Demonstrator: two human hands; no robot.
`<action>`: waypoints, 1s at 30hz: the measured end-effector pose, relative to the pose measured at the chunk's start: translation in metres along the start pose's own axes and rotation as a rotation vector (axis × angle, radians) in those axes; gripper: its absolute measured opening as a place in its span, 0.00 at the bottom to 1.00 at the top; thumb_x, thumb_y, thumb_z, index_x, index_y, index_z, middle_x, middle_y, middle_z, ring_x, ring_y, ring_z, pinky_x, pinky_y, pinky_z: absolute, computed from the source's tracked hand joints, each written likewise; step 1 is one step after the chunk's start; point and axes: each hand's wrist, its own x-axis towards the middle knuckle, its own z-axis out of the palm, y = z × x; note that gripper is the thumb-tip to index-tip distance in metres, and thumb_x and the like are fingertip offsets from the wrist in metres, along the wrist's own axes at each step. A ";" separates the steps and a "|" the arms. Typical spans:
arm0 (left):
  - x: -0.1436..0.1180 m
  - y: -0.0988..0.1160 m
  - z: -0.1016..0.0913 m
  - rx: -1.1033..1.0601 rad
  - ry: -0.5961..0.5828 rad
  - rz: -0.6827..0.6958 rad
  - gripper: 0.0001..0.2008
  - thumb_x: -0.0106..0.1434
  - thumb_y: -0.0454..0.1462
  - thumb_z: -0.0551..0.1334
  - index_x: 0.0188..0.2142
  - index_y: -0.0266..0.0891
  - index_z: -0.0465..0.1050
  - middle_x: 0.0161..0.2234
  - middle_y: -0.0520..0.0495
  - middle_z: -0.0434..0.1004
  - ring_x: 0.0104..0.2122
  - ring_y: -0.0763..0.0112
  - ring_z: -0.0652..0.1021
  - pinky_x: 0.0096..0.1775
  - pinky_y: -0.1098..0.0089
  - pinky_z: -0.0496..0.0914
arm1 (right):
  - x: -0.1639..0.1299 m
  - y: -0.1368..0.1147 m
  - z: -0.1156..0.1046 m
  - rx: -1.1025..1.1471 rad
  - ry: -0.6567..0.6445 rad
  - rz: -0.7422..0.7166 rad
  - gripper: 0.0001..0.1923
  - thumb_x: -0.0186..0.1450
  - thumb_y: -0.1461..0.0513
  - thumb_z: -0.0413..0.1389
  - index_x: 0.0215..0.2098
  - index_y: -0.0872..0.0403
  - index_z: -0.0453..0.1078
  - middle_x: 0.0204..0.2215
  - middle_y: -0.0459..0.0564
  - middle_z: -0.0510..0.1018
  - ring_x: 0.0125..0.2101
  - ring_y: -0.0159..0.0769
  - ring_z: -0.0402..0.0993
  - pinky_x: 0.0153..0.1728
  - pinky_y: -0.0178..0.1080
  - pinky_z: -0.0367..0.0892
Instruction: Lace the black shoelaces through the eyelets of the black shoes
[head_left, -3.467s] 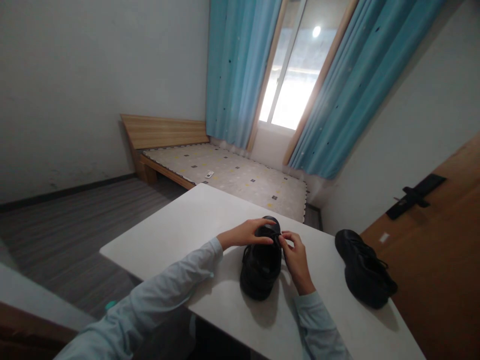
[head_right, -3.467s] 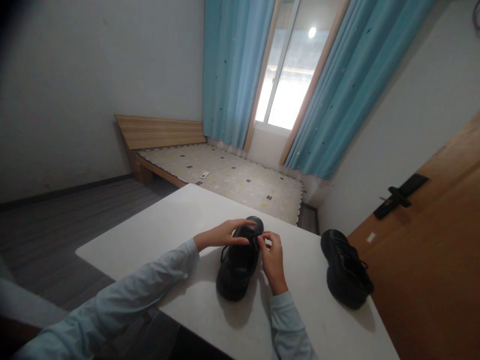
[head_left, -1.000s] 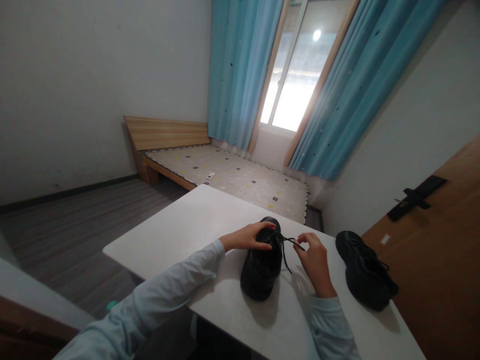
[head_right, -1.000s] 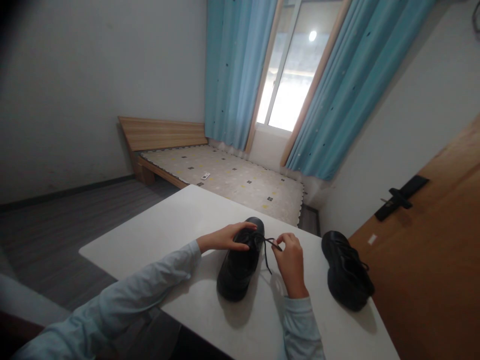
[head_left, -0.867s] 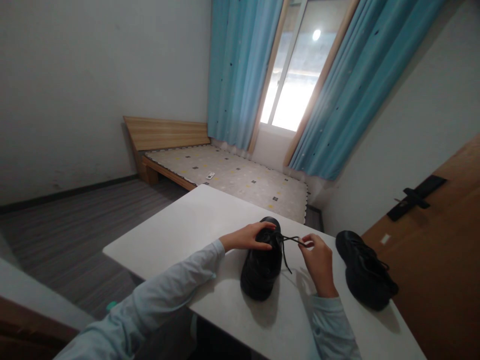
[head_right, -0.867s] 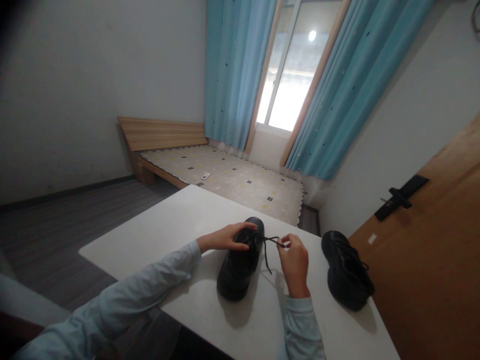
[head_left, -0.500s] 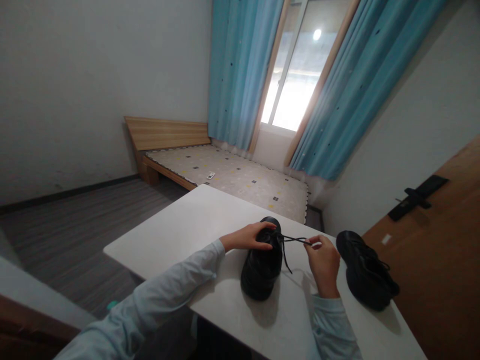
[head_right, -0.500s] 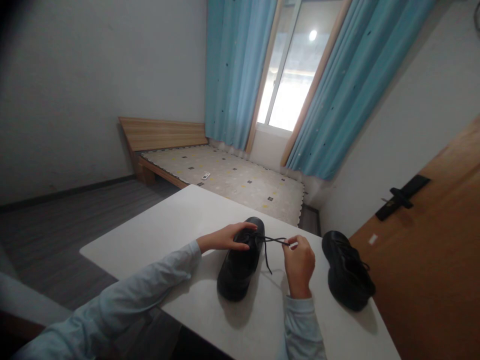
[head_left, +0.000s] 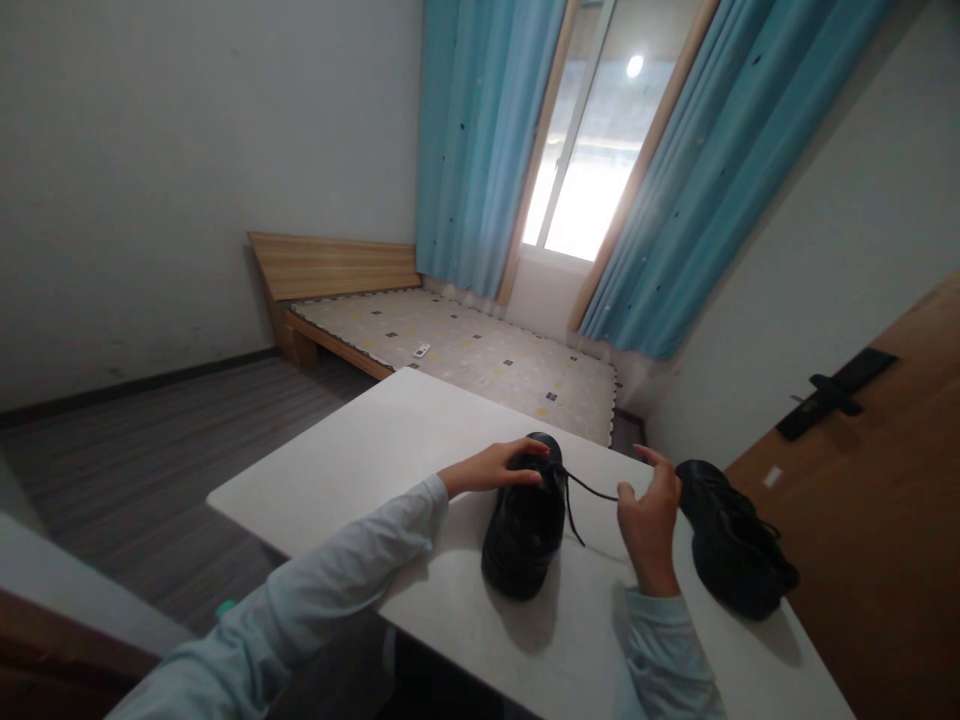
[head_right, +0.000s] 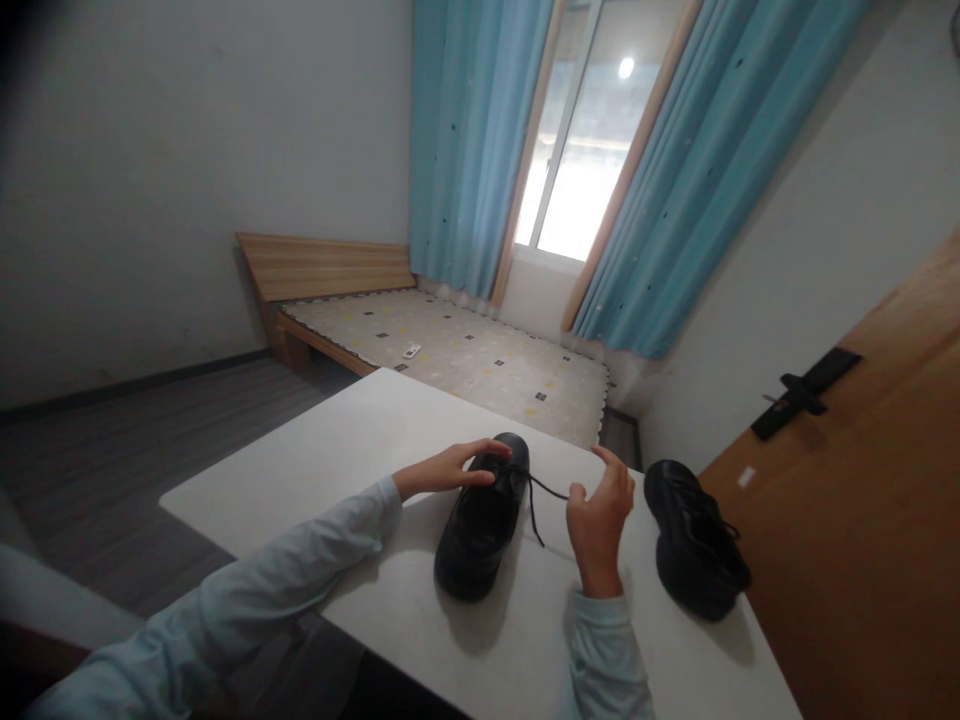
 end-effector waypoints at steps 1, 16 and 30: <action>0.000 0.000 -0.001 -0.009 0.010 0.001 0.25 0.59 0.45 0.62 0.53 0.39 0.66 0.54 0.42 0.69 0.54 0.63 0.69 0.56 0.64 0.60 | -0.001 -0.002 0.002 0.039 -0.041 -0.014 0.23 0.53 0.64 0.48 0.48 0.58 0.63 0.45 0.60 0.70 0.47 0.50 0.63 0.51 0.51 0.56; 0.005 -0.020 -0.001 -0.085 0.302 -0.176 0.14 0.50 0.44 0.68 0.32 0.36 0.77 0.36 0.45 0.77 0.41 0.65 0.74 0.41 0.69 0.67 | -0.031 -0.014 0.033 0.123 -0.711 0.034 0.37 0.59 0.46 0.51 0.61 0.51 0.48 0.62 0.59 0.56 0.63 0.52 0.46 0.58 0.66 0.35; 0.006 -0.014 0.003 0.032 0.273 -0.137 0.13 0.54 0.45 0.65 0.30 0.35 0.76 0.32 0.47 0.76 0.35 0.69 0.74 0.37 0.71 0.65 | -0.034 -0.013 0.034 0.121 -0.718 0.046 0.30 0.59 0.48 0.51 0.57 0.49 0.55 0.58 0.58 0.62 0.59 0.55 0.55 0.55 0.69 0.40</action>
